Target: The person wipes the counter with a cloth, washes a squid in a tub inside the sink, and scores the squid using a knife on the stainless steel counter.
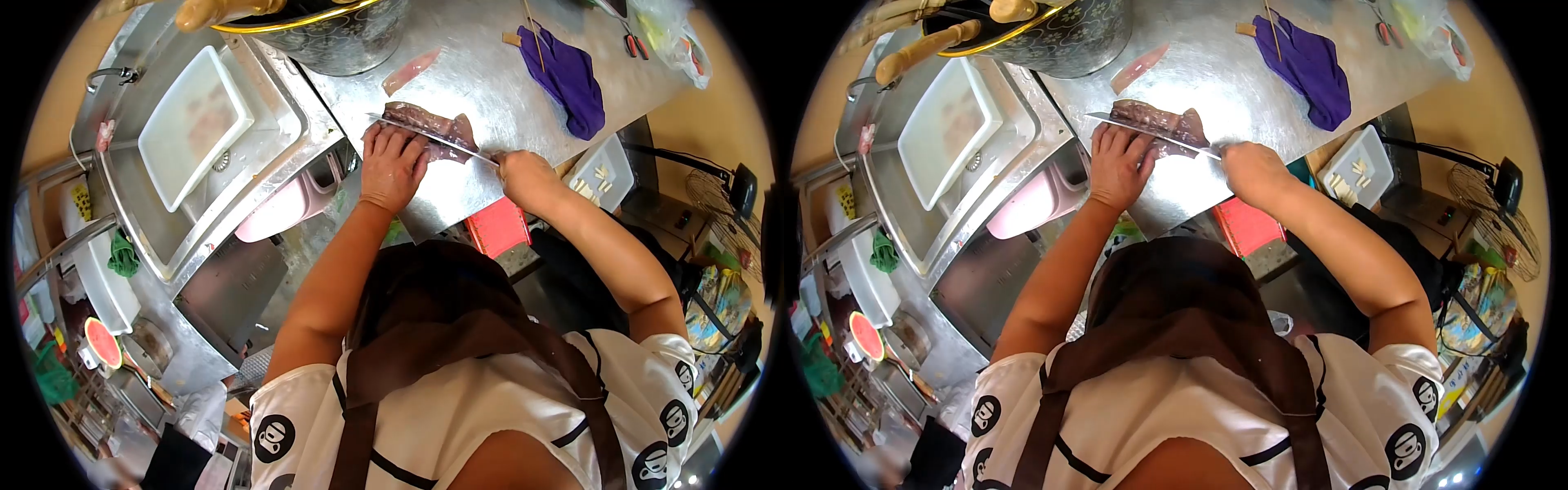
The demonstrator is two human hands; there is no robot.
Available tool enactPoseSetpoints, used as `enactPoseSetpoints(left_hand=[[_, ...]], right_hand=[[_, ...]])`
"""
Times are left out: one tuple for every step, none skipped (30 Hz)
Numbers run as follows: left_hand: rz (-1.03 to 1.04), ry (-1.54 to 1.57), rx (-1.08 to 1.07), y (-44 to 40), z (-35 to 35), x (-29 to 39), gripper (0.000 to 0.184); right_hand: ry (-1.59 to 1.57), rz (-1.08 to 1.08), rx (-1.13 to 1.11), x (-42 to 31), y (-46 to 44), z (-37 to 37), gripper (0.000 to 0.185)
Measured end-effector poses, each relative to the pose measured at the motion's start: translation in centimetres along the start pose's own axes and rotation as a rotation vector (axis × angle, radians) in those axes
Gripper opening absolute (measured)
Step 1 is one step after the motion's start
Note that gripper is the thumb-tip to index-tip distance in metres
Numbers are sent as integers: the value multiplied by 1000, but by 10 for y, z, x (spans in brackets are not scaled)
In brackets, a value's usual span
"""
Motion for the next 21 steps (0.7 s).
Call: enactPoseSetpoints(left_hand=[[7,10,11,-2,0,1,27],[3,8,9,-3,-1,3,27],[6,6,14,-4,-3,4,26],[9,4,16,-4,-5,6,26],[7,-11,4,-4,-6,6,26],[8,-18,5,-3,-7,4,26],[8,-17,-3,-3,-6,4,26],[11,-9,-11,-3,-4,5,25],[25,1,13,-3,-4,4,24],[28,5,19,-5,-3,2,24],[33,12,13,-3,-1,0,23],[34,17,9,-3,-2,1,23],[34,12,-6,-3,-1,4,23],[30,12,-9,-4,-2,6,23],[26,10,-12,-5,-2,8,23],[22,1,-18,-5,-3,10,23],[12,-10,-54,-3,-3,9,22],[14,-25,-50,-4,-3,6,22],[21,-14,-10,-3,-3,5,22],[26,9,25,0,-1,7,21],[25,18,37,1,0,6,20]], right_hand=[[-15,-20,22,0,-1,2,20],[-32,-41,45,-2,-3,5,20],[33,-64,-10,-11,-17,4,20],[26,-68,-14,-20,-27,3,20],[38,-46,-26,-31,-36,0,19],[56,-21,-31,-36,-41,-2,19],[50,-31,-32,-35,-39,-4,20],[54,-21,-26,-30,-33,-4,20],[96,-31,-59,-19,-25,-3,21],[137,-43,-97,-8,-17,-1,22],[-19,-69,26,4,-1,0,21],[-17,-70,17,3,-1,2,21],[4,-37,-5,1,-1,2,20],[23,-3,-24,0,-2,2,20],[9,-22,-15,-20,-15,-5,19],[71,-90,31,-24,-39,8,19],[86,-91,26,-37,-48,4,20],[105,-94,27,-46,-57,-3,21],[83,-78,-6,-38,-59,-4,20],[62,-53,-47,-24,-52,-2,19],[31,-35,-38,-12,-33,-5,21]])
Point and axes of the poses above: each hand's wrist, its own y-axis away from the middle knuckle, its own z-axis out of the palm, x = y × z, the point moved 1 cm from there along -y, towards the middle knuckle, and after that the axes turned 2 degrees about x, right-handed, at the moved point
